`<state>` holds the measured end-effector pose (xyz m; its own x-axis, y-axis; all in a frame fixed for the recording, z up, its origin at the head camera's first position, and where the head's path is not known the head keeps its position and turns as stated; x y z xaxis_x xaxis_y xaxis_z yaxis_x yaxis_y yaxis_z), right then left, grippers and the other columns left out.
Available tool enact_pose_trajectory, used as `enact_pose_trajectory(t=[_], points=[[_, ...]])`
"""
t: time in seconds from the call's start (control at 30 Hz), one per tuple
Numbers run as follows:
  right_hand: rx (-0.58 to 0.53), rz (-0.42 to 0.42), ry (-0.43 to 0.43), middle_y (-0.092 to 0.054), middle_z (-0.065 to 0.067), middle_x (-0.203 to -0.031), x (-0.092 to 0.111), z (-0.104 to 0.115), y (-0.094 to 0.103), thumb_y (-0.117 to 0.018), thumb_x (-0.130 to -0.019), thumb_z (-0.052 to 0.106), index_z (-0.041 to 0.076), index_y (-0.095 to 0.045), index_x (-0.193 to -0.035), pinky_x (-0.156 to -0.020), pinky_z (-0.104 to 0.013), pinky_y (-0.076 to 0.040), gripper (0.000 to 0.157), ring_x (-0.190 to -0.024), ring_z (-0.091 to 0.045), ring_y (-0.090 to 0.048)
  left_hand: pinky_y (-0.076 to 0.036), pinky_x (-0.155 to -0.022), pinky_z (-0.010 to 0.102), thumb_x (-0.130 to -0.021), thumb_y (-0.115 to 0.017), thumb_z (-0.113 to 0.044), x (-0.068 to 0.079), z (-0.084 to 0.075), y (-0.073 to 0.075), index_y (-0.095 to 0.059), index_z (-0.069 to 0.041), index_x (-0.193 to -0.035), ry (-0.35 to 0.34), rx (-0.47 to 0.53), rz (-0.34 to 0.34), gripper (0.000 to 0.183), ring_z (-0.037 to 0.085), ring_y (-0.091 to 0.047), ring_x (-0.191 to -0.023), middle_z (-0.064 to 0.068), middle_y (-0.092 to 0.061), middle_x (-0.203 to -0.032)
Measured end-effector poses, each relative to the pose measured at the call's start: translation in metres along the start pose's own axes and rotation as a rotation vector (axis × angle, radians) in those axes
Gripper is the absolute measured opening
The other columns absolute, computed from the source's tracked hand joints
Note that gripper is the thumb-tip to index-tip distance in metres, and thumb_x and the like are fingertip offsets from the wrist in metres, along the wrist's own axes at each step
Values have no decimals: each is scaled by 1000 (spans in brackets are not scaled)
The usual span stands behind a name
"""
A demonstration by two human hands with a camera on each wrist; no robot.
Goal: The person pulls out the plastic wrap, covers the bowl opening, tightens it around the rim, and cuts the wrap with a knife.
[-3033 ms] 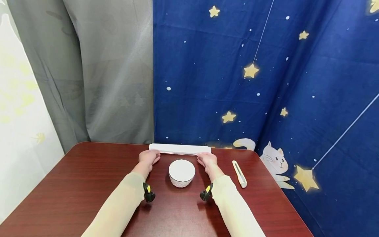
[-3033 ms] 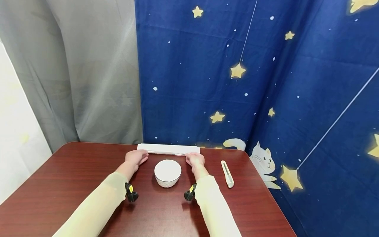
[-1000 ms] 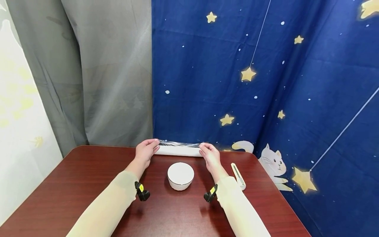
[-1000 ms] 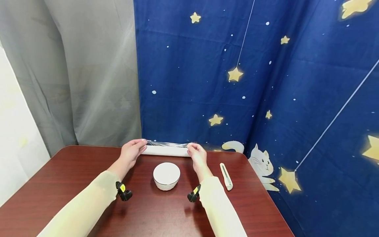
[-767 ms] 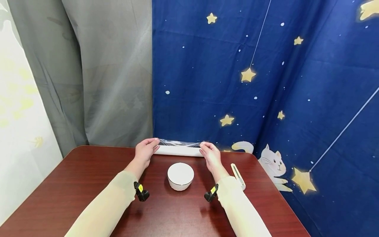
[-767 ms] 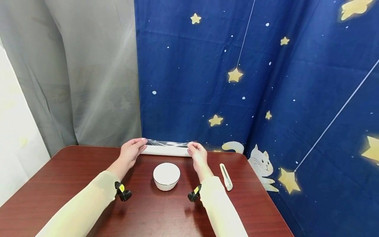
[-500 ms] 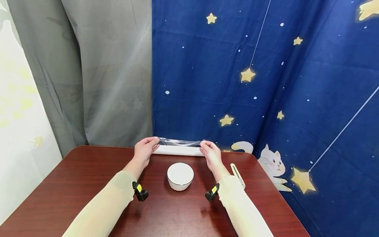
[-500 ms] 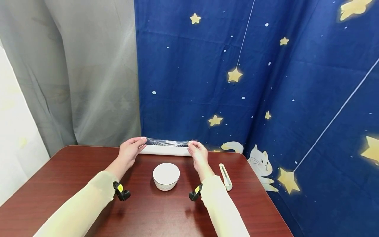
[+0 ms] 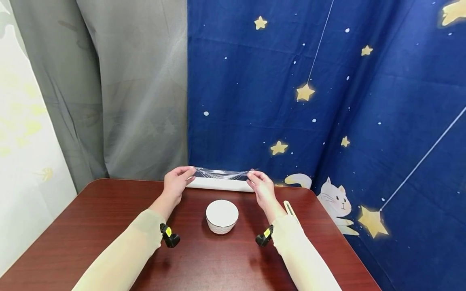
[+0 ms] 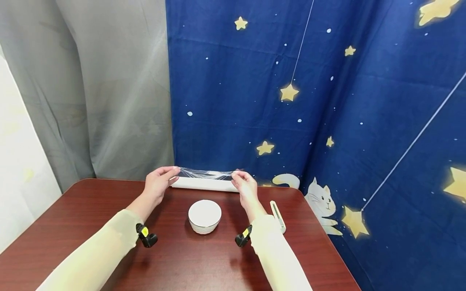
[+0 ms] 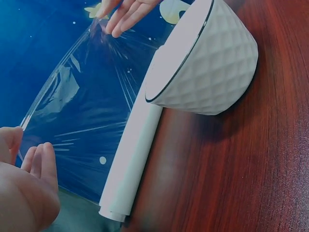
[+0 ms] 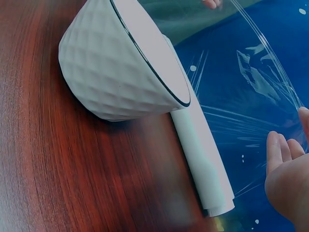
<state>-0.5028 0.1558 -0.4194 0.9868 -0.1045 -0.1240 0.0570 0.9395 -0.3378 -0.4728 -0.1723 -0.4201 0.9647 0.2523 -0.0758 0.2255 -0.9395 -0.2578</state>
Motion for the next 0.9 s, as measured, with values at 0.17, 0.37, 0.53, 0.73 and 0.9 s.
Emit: enact_pose_trajectory(t=[0.17, 0.37, 0.53, 0.73, 0.9], points=[[-4, 0, 14, -71, -2, -125, 2, 7, 0, -72, -102, -5, 8, -79, -101, -107, -40, -61, 14, -106, -9, -74, -64, -96, 33, -102, -80, -14, 4, -9, -1, -74, 6, -131, -33, -54, 7, 36, 9, -74, -106, -7, -79, -108], [-10, 11, 35, -71, -4, -128, 3, 15, -3, -72, -102, -5, 9, -78, -99, -101, -34, -63, 16, -104, -7, -74, -64, -98, 36, -102, -81, -17, 10, -22, -1, -76, 4, -131, -77, -125, 11, 36, 1, -71, -100, -8, -81, -108], [-10, 23, 37, -60, -24, -152, 1, 18, -3, -71, -103, -5, 8, -78, -101, -98, -30, -63, 15, -111, -10, -72, -66, -86, 27, -101, -82, -16, 15, -32, -1, -79, 4, -125, -126, -181, 5, 32, 1, -73, -94, -8, -83, -105], [-26, 45, 43, -62, -20, -150, -2, 22, -3, -71, -103, -5, 9, -77, -100, -115, -46, -55, 15, -140, -27, -63, -65, -82, 25, -100, -82, -17, 21, -41, -3, -80, 3, -122, -143, -223, 8, 30, 2, -73, -93, -7, -83, -104], [-33, 53, 45, -58, -21, -154, -2, 25, -4, -70, -103, -5, 8, -77, -102, -120, -52, -48, 14, -149, -33, -56, -65, -81, 25, -100, -82, -20, 27, -45, -4, -80, 2, -122, -136, -241, 12, 31, 3, -73, -93, -6, -83, -105]])
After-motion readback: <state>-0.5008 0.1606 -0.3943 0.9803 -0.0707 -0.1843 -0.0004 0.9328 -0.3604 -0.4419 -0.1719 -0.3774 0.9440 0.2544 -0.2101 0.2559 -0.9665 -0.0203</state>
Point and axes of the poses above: each hand's wrist, its own x-axis away from the middle knuckle, its own y-axis out of the back of the hand, z = x × y, the point moved 7 cm from there along -x, towards the middle knuckle
